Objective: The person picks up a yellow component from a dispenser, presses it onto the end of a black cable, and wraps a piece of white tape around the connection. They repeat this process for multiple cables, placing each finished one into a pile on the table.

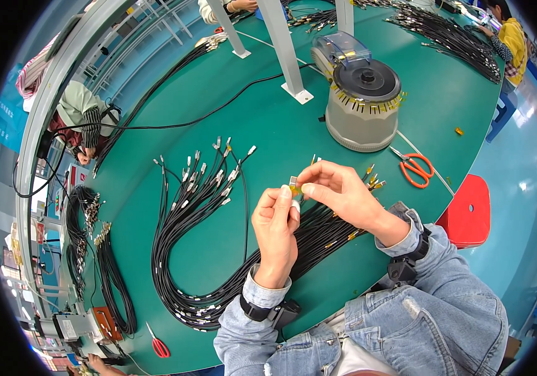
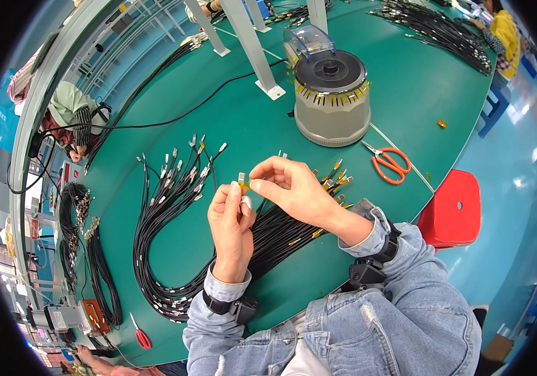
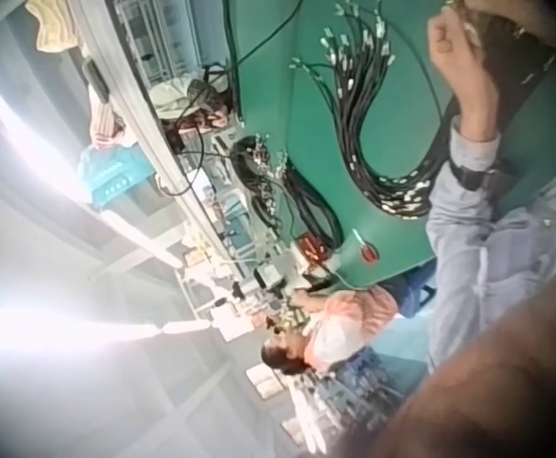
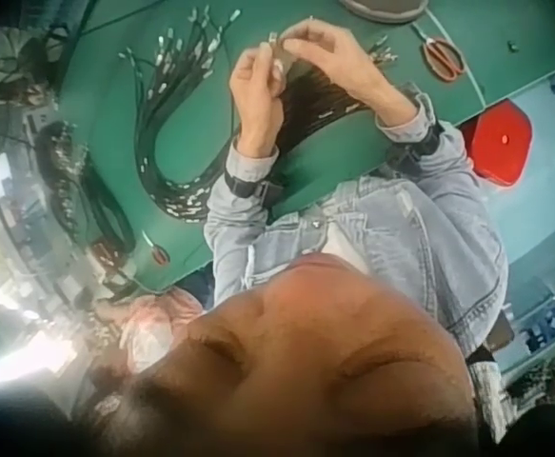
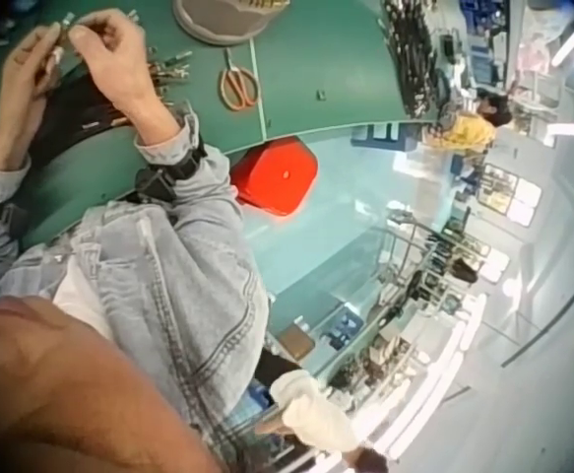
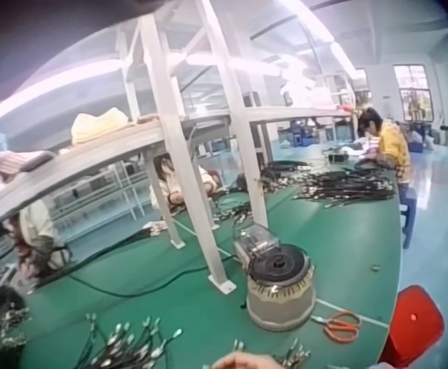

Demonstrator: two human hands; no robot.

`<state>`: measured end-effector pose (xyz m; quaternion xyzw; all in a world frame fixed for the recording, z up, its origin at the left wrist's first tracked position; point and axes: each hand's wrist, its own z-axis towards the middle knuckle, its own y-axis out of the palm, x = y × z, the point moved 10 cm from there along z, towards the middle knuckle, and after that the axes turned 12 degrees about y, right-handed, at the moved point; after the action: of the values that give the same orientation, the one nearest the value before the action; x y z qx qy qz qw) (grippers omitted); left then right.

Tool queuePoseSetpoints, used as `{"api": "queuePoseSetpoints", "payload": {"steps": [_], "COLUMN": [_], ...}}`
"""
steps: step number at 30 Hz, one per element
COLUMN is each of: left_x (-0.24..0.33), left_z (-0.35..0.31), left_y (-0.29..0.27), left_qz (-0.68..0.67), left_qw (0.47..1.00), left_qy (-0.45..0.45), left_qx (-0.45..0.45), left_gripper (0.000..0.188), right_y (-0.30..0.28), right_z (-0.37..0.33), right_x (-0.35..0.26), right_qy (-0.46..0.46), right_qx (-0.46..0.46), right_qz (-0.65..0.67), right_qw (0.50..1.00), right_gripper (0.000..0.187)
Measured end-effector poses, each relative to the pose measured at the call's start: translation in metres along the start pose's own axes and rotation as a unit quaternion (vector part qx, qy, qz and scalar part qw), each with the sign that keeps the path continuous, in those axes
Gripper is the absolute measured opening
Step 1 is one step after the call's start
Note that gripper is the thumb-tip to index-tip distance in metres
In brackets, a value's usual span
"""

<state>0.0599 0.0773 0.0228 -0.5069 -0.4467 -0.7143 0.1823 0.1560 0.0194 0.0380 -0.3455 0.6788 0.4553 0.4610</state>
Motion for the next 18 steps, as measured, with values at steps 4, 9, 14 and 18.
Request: {"api": "queuePoseSetpoints", "payload": {"steps": [4,9,14,18], "left_x": [0.0,-0.001,0.0,0.005], "left_z": [0.001,0.001,0.001,0.003], "left_y": [0.0,0.001,0.003,0.003], "left_qz": [-0.008,-0.012,-0.004,0.057], "left_qw": [1.0,1.0,1.0,0.998], "left_qy": [-0.001,-0.003,0.002,0.034], "left_qx": [-0.003,-0.011,-0.013,-0.024], "left_gripper": [0.015,0.014,0.01,0.007], "right_y": [0.003,-0.002,-0.008,-0.01], "right_z": [-0.002,0.002,0.001,-0.001], "right_x": [-0.004,0.003,-0.002,-0.008], "right_qy": [-0.018,-0.042,-0.06,-0.08], "right_qx": [-0.007,0.0,0.02,0.032], "right_qz": [0.015,-0.036,-0.046,-0.06], "right_qw": [1.0,0.998,0.997,0.995], "right_gripper": [0.016,0.016,0.014,0.014]}}
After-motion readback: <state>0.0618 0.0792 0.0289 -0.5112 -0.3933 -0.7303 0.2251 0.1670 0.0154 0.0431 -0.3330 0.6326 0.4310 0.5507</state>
